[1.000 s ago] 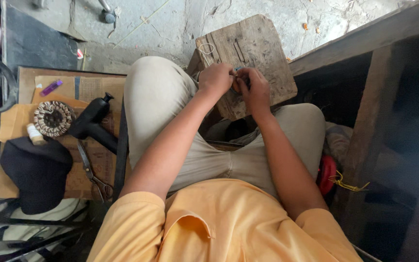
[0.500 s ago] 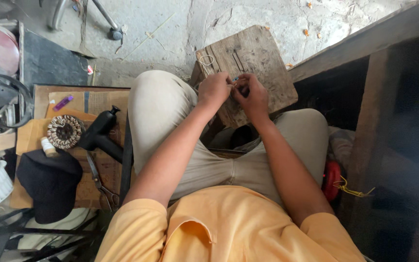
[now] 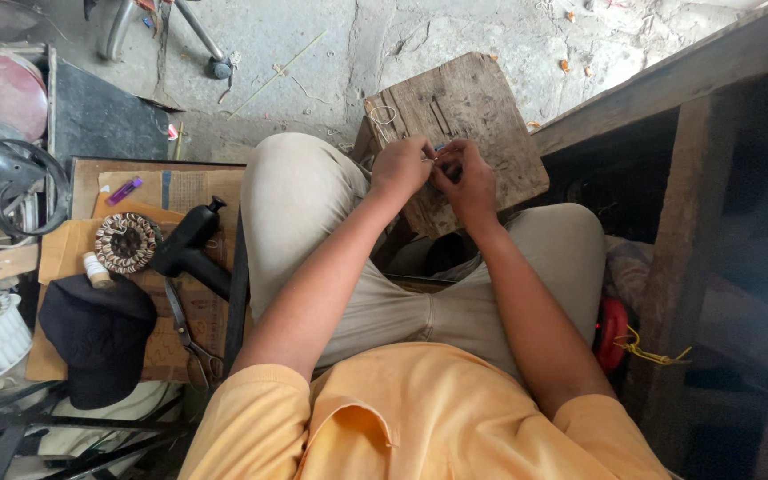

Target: The person sits on the floor and uses scissors to cut a piece of white wire. They then proceed to wrap the wire around a circular copper coil, securing it in place by hand.

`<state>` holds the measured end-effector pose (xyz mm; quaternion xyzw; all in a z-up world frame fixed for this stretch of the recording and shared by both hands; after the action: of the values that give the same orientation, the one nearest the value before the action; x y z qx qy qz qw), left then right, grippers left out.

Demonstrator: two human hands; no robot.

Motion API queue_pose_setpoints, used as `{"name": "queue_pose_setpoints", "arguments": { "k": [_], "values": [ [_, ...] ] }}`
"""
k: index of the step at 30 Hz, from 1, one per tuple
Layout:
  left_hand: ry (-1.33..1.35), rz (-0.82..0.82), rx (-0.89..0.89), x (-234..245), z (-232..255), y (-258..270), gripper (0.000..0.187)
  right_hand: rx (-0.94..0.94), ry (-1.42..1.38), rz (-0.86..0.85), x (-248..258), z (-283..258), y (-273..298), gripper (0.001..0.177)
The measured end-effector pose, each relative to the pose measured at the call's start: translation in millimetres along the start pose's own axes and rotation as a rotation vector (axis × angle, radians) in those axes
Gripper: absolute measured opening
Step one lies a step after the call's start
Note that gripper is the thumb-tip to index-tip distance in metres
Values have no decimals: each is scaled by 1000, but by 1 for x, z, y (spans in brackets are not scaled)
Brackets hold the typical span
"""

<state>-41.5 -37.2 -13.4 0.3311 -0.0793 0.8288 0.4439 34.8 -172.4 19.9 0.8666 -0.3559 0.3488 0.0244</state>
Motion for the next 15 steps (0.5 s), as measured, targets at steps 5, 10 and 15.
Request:
{"name": "queue_pose_setpoints", "arguments": {
  "k": [5, 10, 15],
  "values": [
    [-138, 8, -78, 6, 9, 4, 8, 15, -5, 5, 0, 1, 1, 39],
    [-323, -23, -166, 3, 12, 4, 7, 5, 30, 2, 0, 1, 2, 34],
    [-264, -140, -91, -4, -2, -1, 15, 136, 107, 11, 4, -5, 3, 29]
  ]
}}
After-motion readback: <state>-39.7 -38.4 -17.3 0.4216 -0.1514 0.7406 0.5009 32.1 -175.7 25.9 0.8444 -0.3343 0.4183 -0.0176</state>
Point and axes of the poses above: each hand's wrist, its own y-axis away from the middle knuckle, its own x-axis out of the back of the hand, z = x × y, the point moved 2 cm from there along -y, towards the middle knuckle, and after that the axes turned 5 degrees about y, right-handed, at the moved point
